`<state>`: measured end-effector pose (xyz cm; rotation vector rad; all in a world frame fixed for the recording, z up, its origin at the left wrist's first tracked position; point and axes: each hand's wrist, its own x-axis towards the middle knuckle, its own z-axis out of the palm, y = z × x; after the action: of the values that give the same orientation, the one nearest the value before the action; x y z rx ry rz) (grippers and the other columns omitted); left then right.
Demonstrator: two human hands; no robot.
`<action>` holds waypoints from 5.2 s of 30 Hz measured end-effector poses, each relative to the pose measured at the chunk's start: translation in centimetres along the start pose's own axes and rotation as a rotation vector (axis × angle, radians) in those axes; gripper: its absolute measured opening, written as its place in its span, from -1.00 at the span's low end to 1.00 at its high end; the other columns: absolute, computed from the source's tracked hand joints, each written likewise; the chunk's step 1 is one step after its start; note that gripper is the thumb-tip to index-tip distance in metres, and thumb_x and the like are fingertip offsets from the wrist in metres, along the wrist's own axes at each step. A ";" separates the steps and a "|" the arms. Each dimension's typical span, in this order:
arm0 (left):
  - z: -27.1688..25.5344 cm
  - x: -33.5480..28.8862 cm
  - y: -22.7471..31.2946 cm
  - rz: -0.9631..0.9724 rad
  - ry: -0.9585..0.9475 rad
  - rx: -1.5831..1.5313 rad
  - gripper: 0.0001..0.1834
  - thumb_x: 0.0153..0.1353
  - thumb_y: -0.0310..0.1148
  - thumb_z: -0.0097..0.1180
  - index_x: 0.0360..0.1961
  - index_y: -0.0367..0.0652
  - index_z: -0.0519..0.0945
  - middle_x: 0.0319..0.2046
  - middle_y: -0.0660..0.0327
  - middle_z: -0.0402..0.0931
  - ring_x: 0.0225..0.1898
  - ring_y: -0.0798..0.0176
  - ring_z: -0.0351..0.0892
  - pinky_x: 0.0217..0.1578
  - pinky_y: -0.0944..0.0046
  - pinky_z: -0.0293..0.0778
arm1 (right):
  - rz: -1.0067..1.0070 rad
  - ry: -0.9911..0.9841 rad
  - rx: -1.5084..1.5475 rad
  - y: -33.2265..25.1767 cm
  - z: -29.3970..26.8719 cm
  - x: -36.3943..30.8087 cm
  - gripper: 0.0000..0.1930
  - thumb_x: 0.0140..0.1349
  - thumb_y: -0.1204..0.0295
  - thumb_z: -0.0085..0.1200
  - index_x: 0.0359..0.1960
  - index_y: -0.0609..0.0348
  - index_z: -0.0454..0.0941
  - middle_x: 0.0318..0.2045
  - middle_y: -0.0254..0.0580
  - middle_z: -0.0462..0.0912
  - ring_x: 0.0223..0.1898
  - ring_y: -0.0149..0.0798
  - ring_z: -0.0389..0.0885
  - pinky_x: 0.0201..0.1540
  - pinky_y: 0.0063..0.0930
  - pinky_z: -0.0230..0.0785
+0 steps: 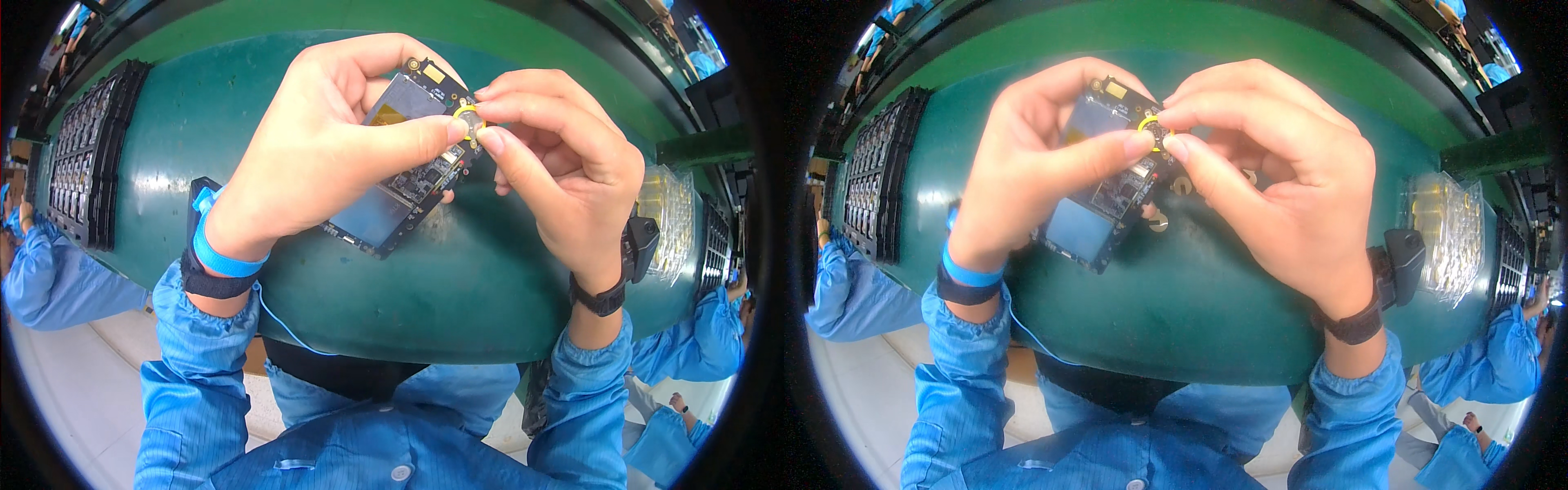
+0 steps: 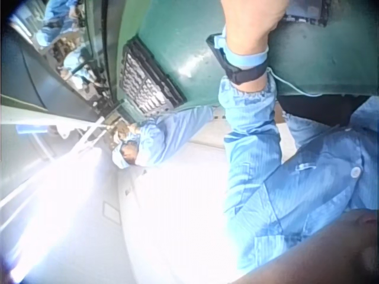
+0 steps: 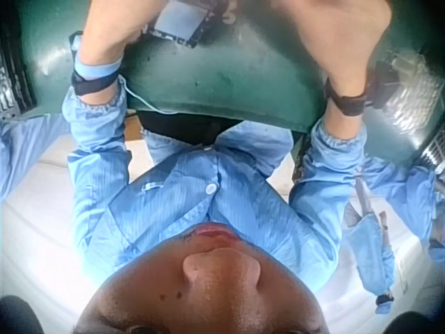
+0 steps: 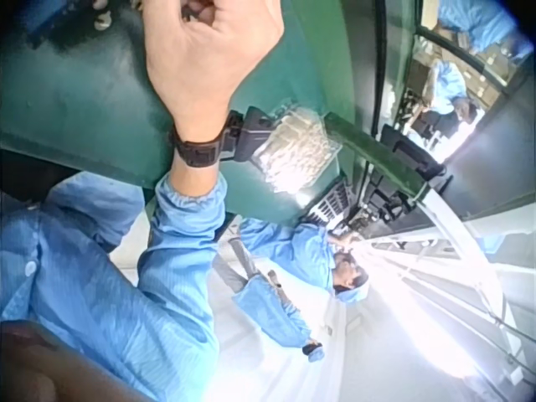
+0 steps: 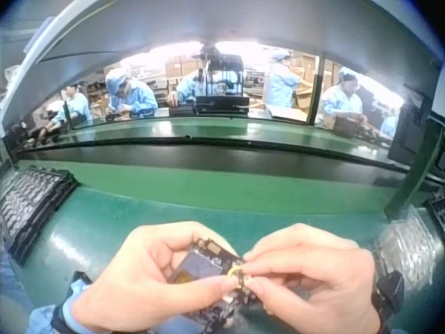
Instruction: Assembling small yellow components onto a circuit board and handling clear ring-like objects on an assembly line.
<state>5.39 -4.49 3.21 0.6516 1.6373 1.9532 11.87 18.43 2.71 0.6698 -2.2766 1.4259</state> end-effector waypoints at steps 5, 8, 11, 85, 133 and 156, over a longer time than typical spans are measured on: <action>-0.2 -0.1 -0.2 0.007 -0.006 -0.009 -0.69 0.37 -0.57 0.37 0.09 -0.37 0.61 -0.10 0.12 0.72 -0.15 0.27 0.80 -0.16 0.20 0.85 | -0.010 -0.003 0.001 0.0 0.2 0.1 -0.76 0.33 0.79 0.24 -0.01 0.41 0.75 0.05 0.04 0.70 -0.26 -0.47 0.70 -0.40 -0.69 0.57; -0.5 -0.1 -0.5 0.013 -0.010 -0.014 -0.69 0.37 -0.57 0.37 0.09 -0.37 0.61 -0.11 0.12 0.72 -0.15 0.27 0.80 -0.17 0.20 0.85 | -0.012 -0.007 0.006 0.1 0.5 0.2 -0.76 0.33 0.79 0.24 0.00 0.42 0.74 0.05 0.05 0.70 -0.26 -0.47 0.71 -0.40 -0.69 0.57; 0.1 0.2 0.0 0.026 -0.013 -0.007 -0.69 0.37 -0.57 0.37 0.08 -0.37 0.61 -0.11 0.12 0.72 -0.15 0.27 0.80 -0.18 0.20 0.85 | -0.011 0.006 0.002 -0.3 -0.2 0.0 -0.77 0.33 0.79 0.24 0.00 0.43 0.73 0.05 0.05 0.69 -0.25 -0.46 0.71 -0.39 -0.69 0.58; -3.6 3.2 -5.4 0.198 0.319 0.546 -0.80 0.35 -0.45 0.25 -0.13 -0.38 0.73 -0.32 -0.02 0.80 -0.29 0.19 0.82 -0.25 0.19 0.70 | 0.526 0.274 -0.562 0.2 -9.0 -0.1 -0.76 0.39 0.44 0.20 -0.05 0.34 0.76 -0.33 -0.01 0.82 -0.33 -0.11 0.82 -0.21 -0.24 0.63; -1.6 2.3 -4.0 0.137 0.171 0.610 -0.83 0.44 -0.47 0.18 -0.14 -0.40 0.69 -0.40 0.10 0.75 -0.42 0.35 0.69 -0.42 0.29 0.60 | 0.976 0.343 -0.421 -0.8 -26.5 -11.9 -0.74 0.39 0.47 0.21 0.03 0.38 0.59 -0.49 -0.21 0.67 -0.53 -0.39 0.61 -0.49 -0.45 0.44; -0.5 1.2 -2.3 0.262 0.119 -0.040 -0.81 0.49 -0.44 0.26 0.00 -0.32 0.75 -0.23 0.12 0.79 -0.36 0.35 0.70 -0.39 0.37 0.52 | 0.618 -0.049 0.595 -0.6 0.8 2.3 -0.82 0.51 0.44 0.28 -0.04 0.35 0.71 -0.28 -0.19 0.76 -0.45 -0.50 0.64 -0.43 -0.59 0.53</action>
<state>4.31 -3.78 0.90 0.7814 1.6464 2.2432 10.25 17.06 4.07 0.1304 -2.1866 2.4457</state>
